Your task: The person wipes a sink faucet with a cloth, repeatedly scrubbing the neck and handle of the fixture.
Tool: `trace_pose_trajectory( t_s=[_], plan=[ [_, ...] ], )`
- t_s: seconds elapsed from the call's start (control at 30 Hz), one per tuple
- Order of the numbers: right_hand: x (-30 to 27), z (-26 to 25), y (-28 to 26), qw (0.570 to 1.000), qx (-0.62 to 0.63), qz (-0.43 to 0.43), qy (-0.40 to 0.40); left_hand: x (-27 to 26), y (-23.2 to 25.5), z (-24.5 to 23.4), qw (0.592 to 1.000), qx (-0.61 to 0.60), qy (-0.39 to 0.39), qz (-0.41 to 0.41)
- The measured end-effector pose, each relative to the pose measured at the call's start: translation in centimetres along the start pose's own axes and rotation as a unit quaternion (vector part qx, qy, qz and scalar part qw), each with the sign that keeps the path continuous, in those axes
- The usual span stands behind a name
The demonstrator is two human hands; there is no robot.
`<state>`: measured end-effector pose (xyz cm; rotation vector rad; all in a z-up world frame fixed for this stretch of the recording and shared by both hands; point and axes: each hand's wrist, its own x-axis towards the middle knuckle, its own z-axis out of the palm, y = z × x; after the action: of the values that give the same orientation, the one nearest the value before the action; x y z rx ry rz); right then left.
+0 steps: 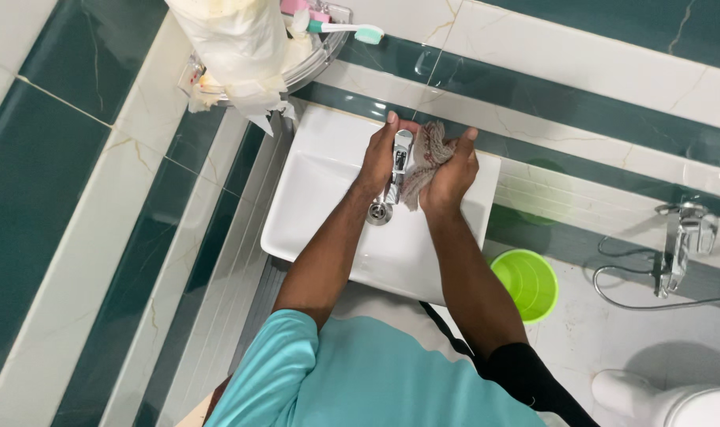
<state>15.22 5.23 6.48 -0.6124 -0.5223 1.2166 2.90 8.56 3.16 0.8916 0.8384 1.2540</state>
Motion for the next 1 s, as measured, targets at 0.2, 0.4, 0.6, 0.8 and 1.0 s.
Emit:
trace_pose_trajectory(
  t_s=[0.2,0.4,0.6,0.8,1.0],
  plan=[
    [0.2,1.5,2.0,0.740,-0.566,-0.273,-0.238,0.8,-2.3,-2.1,0.994,-0.093,-0.048,0.021],
    [0.4,1.4,0.5,0.836,-0.442,-0.113,-0.304,1.9,-1.8,-2.3,0.983,-0.181,-0.019,-0.017],
    [-0.5,1.5,-0.6,0.808,-0.530,-0.097,-0.236,1.4,-2.5,-2.4,0.996,-0.094,-0.010,-0.002],
    [2.3,0.9,-2.8,0.819,-0.502,-0.017,-0.279,1.8,-2.4,-1.5,0.995,-0.098,-0.026,0.020],
    [4.2,0.0,-2.6,0.807,-0.503,-0.017,-0.310,1.1,-2.5,-1.0,0.993,-0.117,-0.002,0.024]
  ],
)
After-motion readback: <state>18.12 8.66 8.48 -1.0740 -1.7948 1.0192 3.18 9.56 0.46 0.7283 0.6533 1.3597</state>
